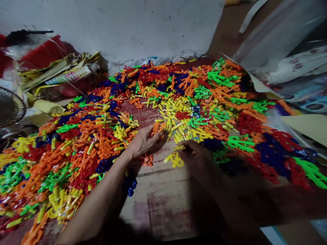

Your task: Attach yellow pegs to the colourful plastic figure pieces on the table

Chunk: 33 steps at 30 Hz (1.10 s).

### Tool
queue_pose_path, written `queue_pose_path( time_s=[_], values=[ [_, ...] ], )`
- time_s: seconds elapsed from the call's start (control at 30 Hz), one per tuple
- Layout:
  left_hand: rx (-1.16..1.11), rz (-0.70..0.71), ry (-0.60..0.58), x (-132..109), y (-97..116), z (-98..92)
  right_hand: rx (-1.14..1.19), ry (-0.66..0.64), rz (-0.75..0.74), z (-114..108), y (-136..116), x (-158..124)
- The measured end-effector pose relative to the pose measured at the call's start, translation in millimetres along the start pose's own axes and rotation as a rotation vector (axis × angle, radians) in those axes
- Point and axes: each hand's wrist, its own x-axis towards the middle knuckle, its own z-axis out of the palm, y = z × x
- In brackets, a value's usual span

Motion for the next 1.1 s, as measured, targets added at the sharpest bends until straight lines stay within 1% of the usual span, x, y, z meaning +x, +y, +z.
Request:
queue_pose_path(
  time_s=[0.1, 0.17, 0.2, 0.27, 0.33, 0.43, 0.5, 0.63, 0.67, 0.73, 0.8, 0.93, 1.0, 1.1],
  values=[
    [-0.419, -0.181, -0.092, -19.8, 11.6, 13.1, 0.392, 0.055, 0.178, -0.5, -11.1, -9.1],
    [-0.574, -0.218, -0.119, -30.5, 12.8, 22.2, 0.540, 0.065, 0.225, -0.1, -19.7, -10.2],
    [-0.612, -0.209, -0.137, -34.4, 11.9, 26.0, 0.561, 0.069, 0.233, -0.5, -22.5, -9.9],
    [-0.652, -0.199, -0.174, -39.2, 8.5, 31.1, 0.534, 0.062, 0.244, -2.0, -22.9, -9.7],
    [-0.687, -0.226, -0.176, -41.1, 5.0, 33.4, 0.493, 0.026, 0.265, -3.9, -16.6, -11.1],
    [-0.736, -0.305, -0.160, -43.4, 3.0, 32.9, 0.480, -0.080, 0.299, -6.7, -4.8, -13.4],
    [-0.713, -0.321, -0.204, -46.4, 4.3, 31.0, 0.500, -0.130, 0.321, -8.2, -2.4, -12.4],
    [-0.737, -0.287, -0.315, -52.9, 8.6, 28.7, 0.656, -0.131, 0.394, -8.9, -7.7, -5.7],
    [-0.757, -0.292, -0.329, -53.7, 9.2, 29.2, 0.690, -0.153, 0.405, -8.4, -8.3, -5.0],
    [-0.788, -0.296, -0.350, -54.2, 9.3, 31.6, 0.739, -0.242, 0.406, -6.4, -6.7, -6.2],
    [-0.797, -0.267, -0.371, -54.1, 8.6, 34.5, 0.792, -0.317, 0.391, -3.5, -2.3, -10.7],
    [-0.795, -0.217, -0.396, -55.0, 7.4, 36.6, 0.930, -0.377, 0.379, 2.4, 6.0, -21.1],
    [-0.785, -0.221, -0.411, -55.7, 7.8, 35.3, 0.987, -0.411, 0.383, 4.3, 6.9, -23.7],
    [-0.795, -0.255, -0.455, -56.8, 9.7, 34.2, 0.997, -0.436, 0.383, 4.7, 4.7, -25.1]
  ],
)
